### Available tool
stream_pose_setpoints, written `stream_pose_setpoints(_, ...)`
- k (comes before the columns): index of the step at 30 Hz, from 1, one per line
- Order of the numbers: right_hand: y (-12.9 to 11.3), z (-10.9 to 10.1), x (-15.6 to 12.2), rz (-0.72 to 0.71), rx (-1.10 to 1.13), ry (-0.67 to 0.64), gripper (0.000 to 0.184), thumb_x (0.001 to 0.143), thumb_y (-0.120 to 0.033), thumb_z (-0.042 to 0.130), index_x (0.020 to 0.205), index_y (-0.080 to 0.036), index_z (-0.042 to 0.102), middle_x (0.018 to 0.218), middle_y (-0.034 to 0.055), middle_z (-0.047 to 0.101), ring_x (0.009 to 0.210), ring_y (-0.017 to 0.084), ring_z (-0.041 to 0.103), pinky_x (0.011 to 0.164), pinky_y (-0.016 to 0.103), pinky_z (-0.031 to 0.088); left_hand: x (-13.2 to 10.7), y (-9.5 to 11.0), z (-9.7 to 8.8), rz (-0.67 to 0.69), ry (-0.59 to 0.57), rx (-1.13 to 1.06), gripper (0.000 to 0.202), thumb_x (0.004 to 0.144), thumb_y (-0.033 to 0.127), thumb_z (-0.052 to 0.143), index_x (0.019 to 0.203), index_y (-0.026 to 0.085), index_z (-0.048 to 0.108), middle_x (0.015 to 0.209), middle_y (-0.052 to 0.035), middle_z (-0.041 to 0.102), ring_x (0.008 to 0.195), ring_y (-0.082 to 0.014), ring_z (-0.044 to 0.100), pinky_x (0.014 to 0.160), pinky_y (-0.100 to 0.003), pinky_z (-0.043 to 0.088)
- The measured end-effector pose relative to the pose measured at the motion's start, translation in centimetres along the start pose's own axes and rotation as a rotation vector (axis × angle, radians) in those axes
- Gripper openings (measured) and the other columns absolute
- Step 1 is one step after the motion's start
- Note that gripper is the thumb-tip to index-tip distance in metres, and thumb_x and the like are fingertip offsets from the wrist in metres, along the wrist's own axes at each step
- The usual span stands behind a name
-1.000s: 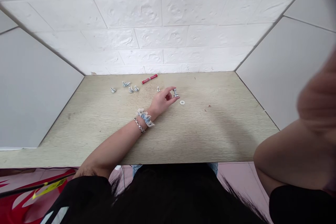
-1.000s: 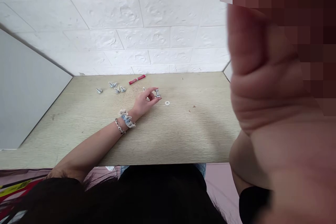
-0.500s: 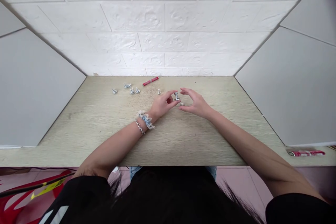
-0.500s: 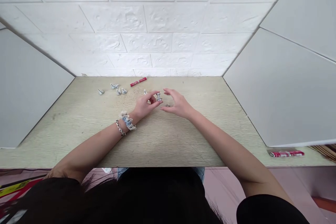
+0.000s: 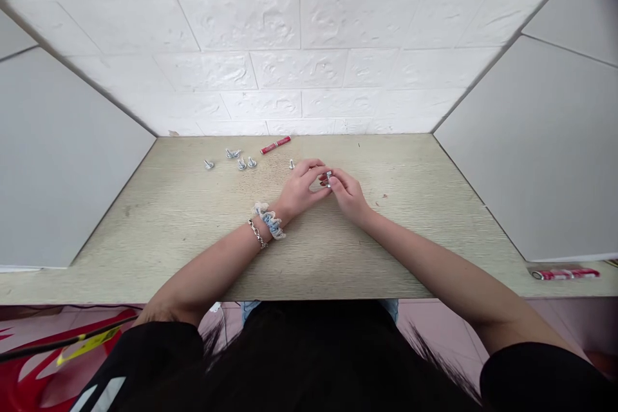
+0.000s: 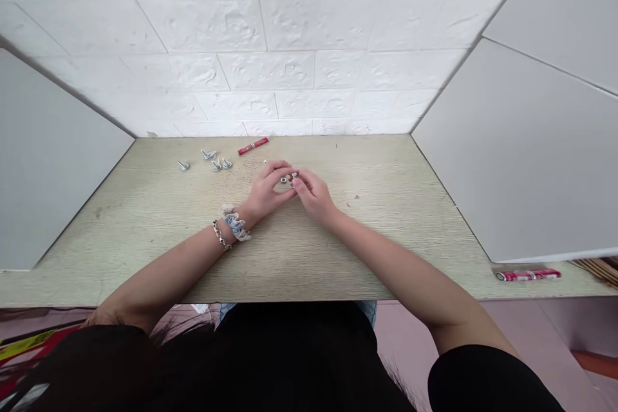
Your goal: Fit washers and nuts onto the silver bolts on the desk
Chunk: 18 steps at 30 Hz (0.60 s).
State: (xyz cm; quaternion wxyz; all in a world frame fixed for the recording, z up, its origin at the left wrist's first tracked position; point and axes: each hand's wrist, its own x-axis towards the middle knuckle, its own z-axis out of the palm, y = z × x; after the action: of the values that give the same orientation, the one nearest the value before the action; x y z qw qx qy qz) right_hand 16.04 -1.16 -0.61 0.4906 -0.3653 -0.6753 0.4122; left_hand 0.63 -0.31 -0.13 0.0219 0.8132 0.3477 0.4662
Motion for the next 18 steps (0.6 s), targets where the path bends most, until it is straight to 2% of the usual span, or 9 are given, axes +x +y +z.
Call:
stream_pose_setpoints(5,-0.56,-0.09,-0.18,-0.125,-0.148,0.019,0.043,0.085,-0.060,0.046,0.090,-0.020,0.061,0.088,0.0063,0.064,0.084,0.019,0.059,0.077,0.034,0.047,-0.13,0.24,-0.08,0.022,0.031,0.033,0.026,0.086,0.032,0.058,0.107,0.017,0.061,0.103,-0.0094,0.064,0.098,-0.0170,0.061,0.087,-0.033,0.052)
stream_pose_setpoints(11,-0.64,-0.02,-0.20,-0.095,-0.187,0.055,0.038,0.084,-0.057,0.049,0.087,-0.020,0.060,0.085,0.0058,0.064,0.078,0.018,0.058,0.073,0.033,0.046,-0.10,0.15,-0.08,-0.046,-0.046,-0.008,0.028,0.085,0.032,0.059,0.109,0.017,0.060,0.105,-0.0095,0.066,0.100,-0.0175,0.062,0.088,-0.034,0.052)
stream_pose_setpoints(15,-0.73,-0.02,-0.31,-0.100,-0.177,0.087,0.038,0.083,-0.056,0.051,0.085,-0.020,0.060,0.084,0.0054,0.064,0.076,0.017,0.057,0.072,0.032,0.046,-0.13,0.28,0.02,-0.038,-0.032,-0.023,0.028,0.085,0.032,0.059,0.109,0.017,0.059,0.101,-0.0081,0.068,0.094,-0.0155,0.064,0.085,-0.031,0.053)
stream_pose_setpoints(18,-0.69,-0.12,-0.32,-0.110,-0.109,0.077,0.042,0.086,-0.059,0.044,0.086,-0.020,0.061,0.086,0.0059,0.065,0.080,0.018,0.058,0.075,0.033,0.047,-0.17,0.38,0.20,-0.048,0.003,-0.020,0.029,0.084,0.033,0.062,0.108,0.017,0.060,0.098,-0.0083,0.068,0.093,-0.0161,0.064,0.083,-0.032,0.053)
